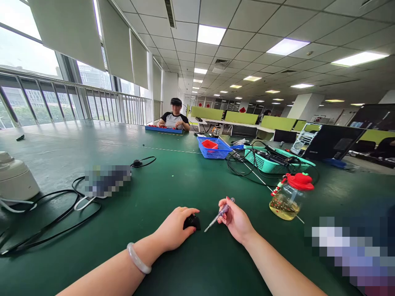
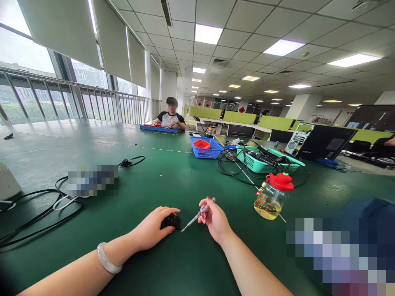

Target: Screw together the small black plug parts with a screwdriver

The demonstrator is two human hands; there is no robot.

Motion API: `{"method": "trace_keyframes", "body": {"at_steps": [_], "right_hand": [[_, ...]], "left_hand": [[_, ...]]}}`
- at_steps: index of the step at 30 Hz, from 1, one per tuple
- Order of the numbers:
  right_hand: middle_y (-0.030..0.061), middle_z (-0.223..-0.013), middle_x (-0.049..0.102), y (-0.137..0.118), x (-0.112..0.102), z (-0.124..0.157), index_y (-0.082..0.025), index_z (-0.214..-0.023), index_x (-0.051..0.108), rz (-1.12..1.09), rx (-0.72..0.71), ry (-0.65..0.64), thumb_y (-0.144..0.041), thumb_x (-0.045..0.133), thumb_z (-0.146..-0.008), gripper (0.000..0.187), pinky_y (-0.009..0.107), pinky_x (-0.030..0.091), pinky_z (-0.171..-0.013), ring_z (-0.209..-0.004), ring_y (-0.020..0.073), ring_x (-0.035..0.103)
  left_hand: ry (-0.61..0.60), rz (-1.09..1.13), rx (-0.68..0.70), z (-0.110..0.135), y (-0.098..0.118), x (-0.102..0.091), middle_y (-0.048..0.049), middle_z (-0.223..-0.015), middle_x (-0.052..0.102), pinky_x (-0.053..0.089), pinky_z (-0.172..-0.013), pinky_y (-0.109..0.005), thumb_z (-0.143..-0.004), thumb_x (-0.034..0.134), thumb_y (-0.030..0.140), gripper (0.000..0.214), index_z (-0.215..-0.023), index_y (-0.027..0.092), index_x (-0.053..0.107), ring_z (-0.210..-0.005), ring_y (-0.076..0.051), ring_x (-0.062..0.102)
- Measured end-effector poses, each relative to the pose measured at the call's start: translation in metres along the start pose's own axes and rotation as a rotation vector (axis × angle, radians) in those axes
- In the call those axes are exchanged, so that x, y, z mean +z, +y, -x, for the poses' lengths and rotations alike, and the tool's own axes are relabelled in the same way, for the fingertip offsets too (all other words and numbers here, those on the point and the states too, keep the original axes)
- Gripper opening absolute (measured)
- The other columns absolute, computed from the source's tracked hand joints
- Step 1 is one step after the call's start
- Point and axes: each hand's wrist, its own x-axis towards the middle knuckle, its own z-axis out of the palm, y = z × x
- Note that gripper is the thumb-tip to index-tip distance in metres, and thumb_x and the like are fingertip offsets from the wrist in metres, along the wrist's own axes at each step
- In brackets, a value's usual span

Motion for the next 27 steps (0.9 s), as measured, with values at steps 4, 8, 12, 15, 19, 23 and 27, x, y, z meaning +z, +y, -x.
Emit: {"method": "trace_keyframes", "body": {"at_steps": [4, 8, 12, 15, 19, 23, 27], "right_hand": [[-0.0057, -0.045, 0.046, 0.0, 0.0, 0.0, -0.018, -0.07, 0.063, 0.005, -0.006, 0.005, -0.056, 0.074, -0.068, 0.04, 0.025, 0.045, -0.049, -0.041, 0.008, 0.041], [-0.006, -0.045, 0.045, 0.0, 0.001, 0.001, -0.018, -0.07, 0.062, 0.0, -0.024, 0.012, -0.057, 0.073, -0.068, 0.04, 0.024, 0.045, -0.049, -0.04, 0.0079, 0.042], [-0.0057, -0.045, 0.046, -0.001, 0.006, 0.006, -0.018, -0.069, 0.061, -0.031, -0.11, 0.001, -0.055, 0.071, -0.072, 0.038, 0.023, 0.045, -0.049, -0.041, 0.0078, 0.042], [-0.0049, -0.048, 0.05, 0.0, 0.012, 0.011, -0.019, -0.071, 0.061, -0.006, -0.205, -0.029, -0.053, 0.067, -0.077, 0.036, 0.024, 0.046, -0.051, -0.041, 0.0074, 0.042], [0.0005, -0.062, 0.064, 0.002, 0.017, 0.019, -0.019, -0.08, 0.064, 0.197, -0.293, -0.116, -0.053, 0.058, -0.084, 0.035, 0.026, 0.047, -0.052, -0.042, 0.0081, 0.046], [0.0016, -0.068, 0.063, 0.0, 0.023, 0.031, -0.019, -0.086, 0.064, 0.519, -0.452, -0.207, -0.046, 0.05, -0.091, 0.03, 0.028, 0.048, -0.057, -0.049, 0.0108, 0.05], [0.0009, -0.068, 0.058, -0.007, 0.031, 0.044, -0.02, -0.081, 0.061, 0.88, -0.737, -0.319, -0.031, 0.05, -0.09, 0.018, 0.026, 0.043, -0.056, -0.058, 0.0129, 0.052]], "left_hand": [[0.003, -0.003, -0.003, 0.0, 0.001, -0.001, -0.0043, -0.122, 0.063, 0.04, -0.102, -0.037, -0.077, 0.061, 0.024, 0.051, -0.127, 0.029, 0.056, -0.115, -0.024, 0.053], [0.009, -0.001, -0.013, -0.001, 0.002, -0.001, -0.0039, -0.117, 0.064, 0.042, -0.1, -0.037, -0.077, 0.061, 0.024, 0.05, -0.126, 0.029, 0.056, -0.112, -0.024, 0.055], [0.042, 0.001, -0.024, -0.001, 0.002, 0.0, -0.0035, -0.11, 0.065, 0.044, -0.096, -0.036, -0.076, 0.062, 0.024, 0.05, -0.125, 0.03, 0.057, -0.107, -0.023, 0.057], [0.08, 0.001, -0.026, -0.002, 0.001, 0.0, -0.0027, -0.109, 0.066, 0.044, -0.096, -0.035, -0.075, 0.063, 0.022, 0.05, -0.124, 0.03, 0.058, -0.106, -0.022, 0.057], [0.136, -0.004, -0.058, -0.004, 0.0, 0.0, -0.0026, -0.107, 0.067, 0.044, -0.096, -0.035, -0.075, 0.062, 0.019, 0.049, -0.123, 0.028, 0.058, -0.106, -0.022, 0.057], [0.159, -0.008, -0.072, -0.005, -0.002, 0.001, -0.0029, -0.107, 0.068, 0.045, -0.095, -0.036, -0.075, 0.061, 0.018, 0.048, -0.123, 0.026, 0.058, -0.107, -0.023, 0.057], [0.186, -0.008, -0.071, -0.005, -0.004, 0.002, -0.0037, -0.115, 0.067, 0.043, -0.1, -0.036, -0.075, 0.062, 0.018, 0.048, -0.122, 0.025, 0.059, -0.111, -0.022, 0.056]]}}
